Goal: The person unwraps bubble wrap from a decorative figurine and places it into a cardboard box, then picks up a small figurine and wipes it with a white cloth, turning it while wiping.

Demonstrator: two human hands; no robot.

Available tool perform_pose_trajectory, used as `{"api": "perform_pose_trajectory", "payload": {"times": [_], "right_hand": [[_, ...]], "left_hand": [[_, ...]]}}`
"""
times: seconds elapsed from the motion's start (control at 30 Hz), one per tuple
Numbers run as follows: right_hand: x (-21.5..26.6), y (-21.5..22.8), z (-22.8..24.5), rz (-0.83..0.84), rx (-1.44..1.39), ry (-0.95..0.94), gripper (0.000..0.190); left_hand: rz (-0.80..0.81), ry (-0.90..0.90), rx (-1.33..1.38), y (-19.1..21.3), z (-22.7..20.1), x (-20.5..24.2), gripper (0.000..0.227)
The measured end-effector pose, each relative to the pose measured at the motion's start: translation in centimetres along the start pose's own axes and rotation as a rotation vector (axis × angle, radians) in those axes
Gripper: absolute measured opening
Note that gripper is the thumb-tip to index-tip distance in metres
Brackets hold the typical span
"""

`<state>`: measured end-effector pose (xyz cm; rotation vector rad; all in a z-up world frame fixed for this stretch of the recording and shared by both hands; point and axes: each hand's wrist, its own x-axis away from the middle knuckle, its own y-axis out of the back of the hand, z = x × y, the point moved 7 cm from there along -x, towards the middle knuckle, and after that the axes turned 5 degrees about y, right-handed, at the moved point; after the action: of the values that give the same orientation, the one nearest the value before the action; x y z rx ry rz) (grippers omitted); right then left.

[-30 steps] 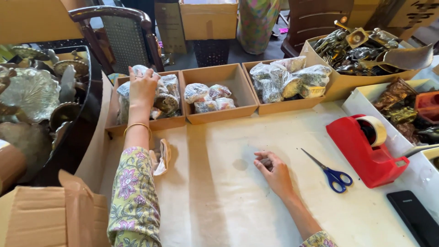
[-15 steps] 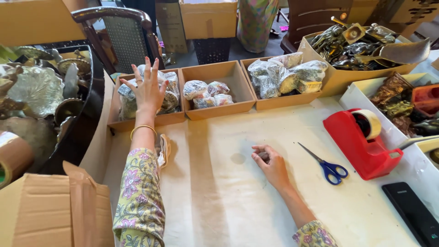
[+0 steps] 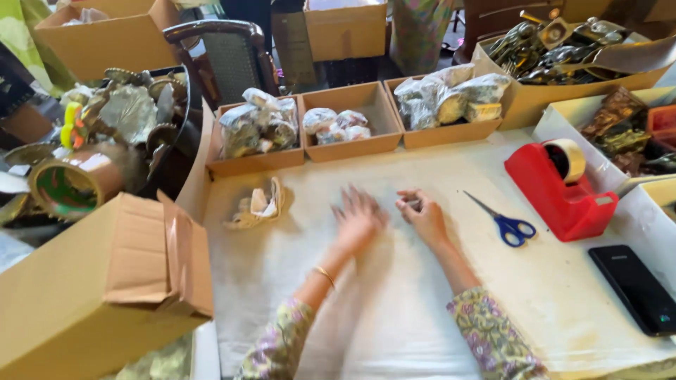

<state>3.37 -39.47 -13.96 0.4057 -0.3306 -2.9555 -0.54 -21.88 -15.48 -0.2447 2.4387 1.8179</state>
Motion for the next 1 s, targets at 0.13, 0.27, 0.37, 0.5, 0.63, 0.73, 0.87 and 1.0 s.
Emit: {"api": "perform_pose_trajectory", "payload": {"times": [0.13,0.27,0.37,0.5,0.63,0.73,0.87,1.0], "right_hand": [[-0.4,0.6,-1.3,0.021,-0.157,-0.044,0.033],[0.0,0.7,-0.4,0.023,-0.239,-0.04,0.034],[-0.1,0.7,-0.4,0.034,-0.25,-0.037,0.033],[0.1,0.5,0.1,0.064,-0.233,0.013,0.031],[0.0,-0.1,-1.3,0.056,-0.18,-0.014,0.03],[1.0,0.5,0.9,0.055,-0.089,0.008,0.027],[2.0,-0.1,3.8,0.02,0.096,0.106,0.023],[2.4,0.0,5.1,0.011,0.16,0.172,0.02]], "left_hand": [[-0.035,-0.279,0.035,0.8,-8.2,12.2,0.095],[0.277,-0.592,0.139,7.5,-14.7,18.0,0.071],[-0.015,-0.634,0.254,9.6,-13.6,15.8,0.029],[-0.319,-0.351,0.448,10.6,-7.9,12.1,0.015],[-0.315,-0.272,0.3,9.6,-6.3,11.0,0.058],[-0.183,-0.166,0.309,7.8,-6.3,10.6,0.056],[-0.148,-0.217,0.299,8.5,-6.3,11.0,0.057],[-0.139,-0.182,0.342,7.7,-6.0,10.8,0.057]]}}
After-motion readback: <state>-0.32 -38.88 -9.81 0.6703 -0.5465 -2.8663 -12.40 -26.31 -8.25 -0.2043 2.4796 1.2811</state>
